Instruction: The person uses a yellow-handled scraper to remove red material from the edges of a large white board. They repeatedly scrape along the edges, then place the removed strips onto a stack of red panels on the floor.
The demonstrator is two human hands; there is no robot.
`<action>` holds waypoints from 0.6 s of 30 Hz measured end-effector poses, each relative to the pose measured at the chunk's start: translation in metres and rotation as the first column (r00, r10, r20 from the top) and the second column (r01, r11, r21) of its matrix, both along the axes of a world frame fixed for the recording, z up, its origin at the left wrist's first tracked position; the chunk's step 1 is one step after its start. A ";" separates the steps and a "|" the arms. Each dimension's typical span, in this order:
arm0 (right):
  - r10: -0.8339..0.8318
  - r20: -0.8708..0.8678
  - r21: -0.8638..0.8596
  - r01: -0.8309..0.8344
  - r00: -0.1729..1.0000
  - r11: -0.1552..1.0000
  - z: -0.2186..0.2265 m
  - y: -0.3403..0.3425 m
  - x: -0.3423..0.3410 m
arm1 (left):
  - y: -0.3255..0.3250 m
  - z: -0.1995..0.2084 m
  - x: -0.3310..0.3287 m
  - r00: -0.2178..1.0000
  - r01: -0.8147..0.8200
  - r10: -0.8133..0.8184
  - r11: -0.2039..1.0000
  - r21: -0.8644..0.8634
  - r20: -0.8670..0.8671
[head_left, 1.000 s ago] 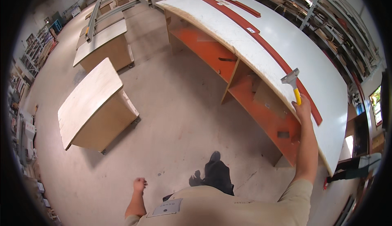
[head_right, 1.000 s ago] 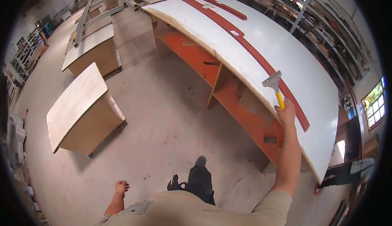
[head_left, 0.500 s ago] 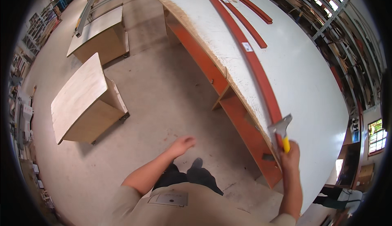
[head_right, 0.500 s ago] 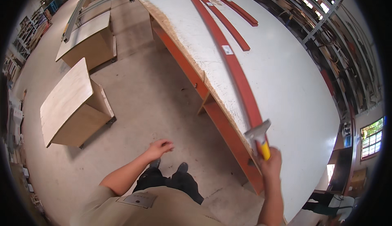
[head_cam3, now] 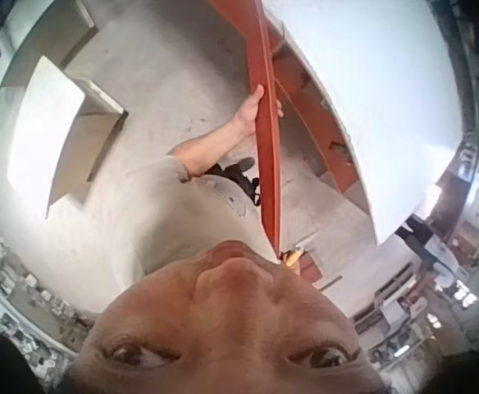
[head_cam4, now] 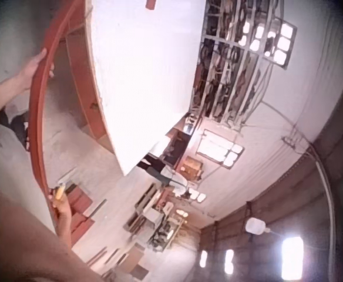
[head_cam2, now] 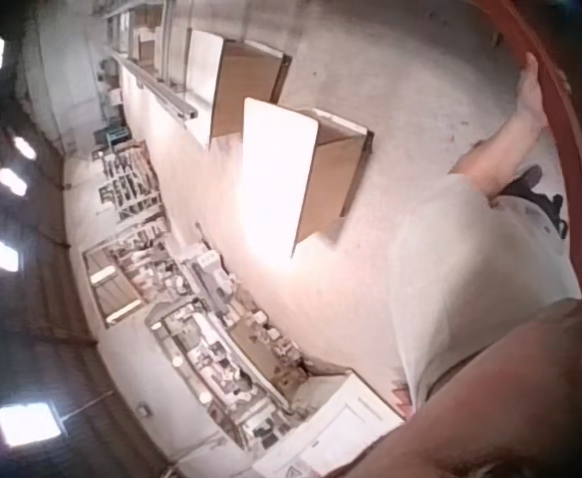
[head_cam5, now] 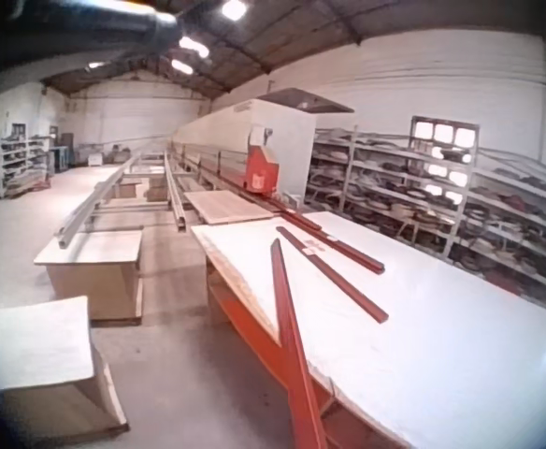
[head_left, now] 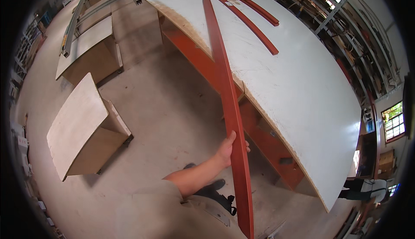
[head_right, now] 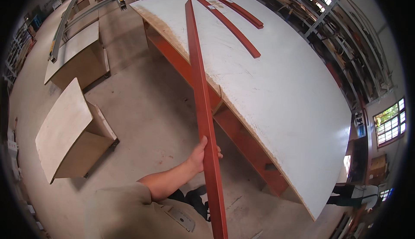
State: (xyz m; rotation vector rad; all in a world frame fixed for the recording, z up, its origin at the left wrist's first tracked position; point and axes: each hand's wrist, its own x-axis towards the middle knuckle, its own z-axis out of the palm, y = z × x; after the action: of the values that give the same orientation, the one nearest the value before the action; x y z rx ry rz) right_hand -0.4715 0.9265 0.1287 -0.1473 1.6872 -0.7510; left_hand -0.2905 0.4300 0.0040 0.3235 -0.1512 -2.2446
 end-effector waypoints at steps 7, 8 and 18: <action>-0.306 0.144 -0.234 0.333 0.941 0.913 0.074 -0.067 0.126 | 0.022 0.059 0.037 0.992 0.050 -0.040 0.995 -0.082 0.118; -0.313 0.138 -0.249 0.339 0.939 0.907 0.069 -0.069 0.126 | 0.024 0.067 0.033 0.993 0.064 -0.053 0.993 -0.103 0.106; -0.398 0.112 -0.445 0.404 0.911 0.799 -0.029 -0.108 0.076 | 0.043 0.085 -0.034 0.837 0.509 -0.168 0.587 -0.629 0.521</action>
State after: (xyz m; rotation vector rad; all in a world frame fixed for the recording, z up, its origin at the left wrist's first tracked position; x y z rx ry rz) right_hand -0.3950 0.8183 0.0993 -0.1121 1.5135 -1.4732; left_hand -0.3243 0.4731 0.0892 0.3129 -1.4652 -2.2195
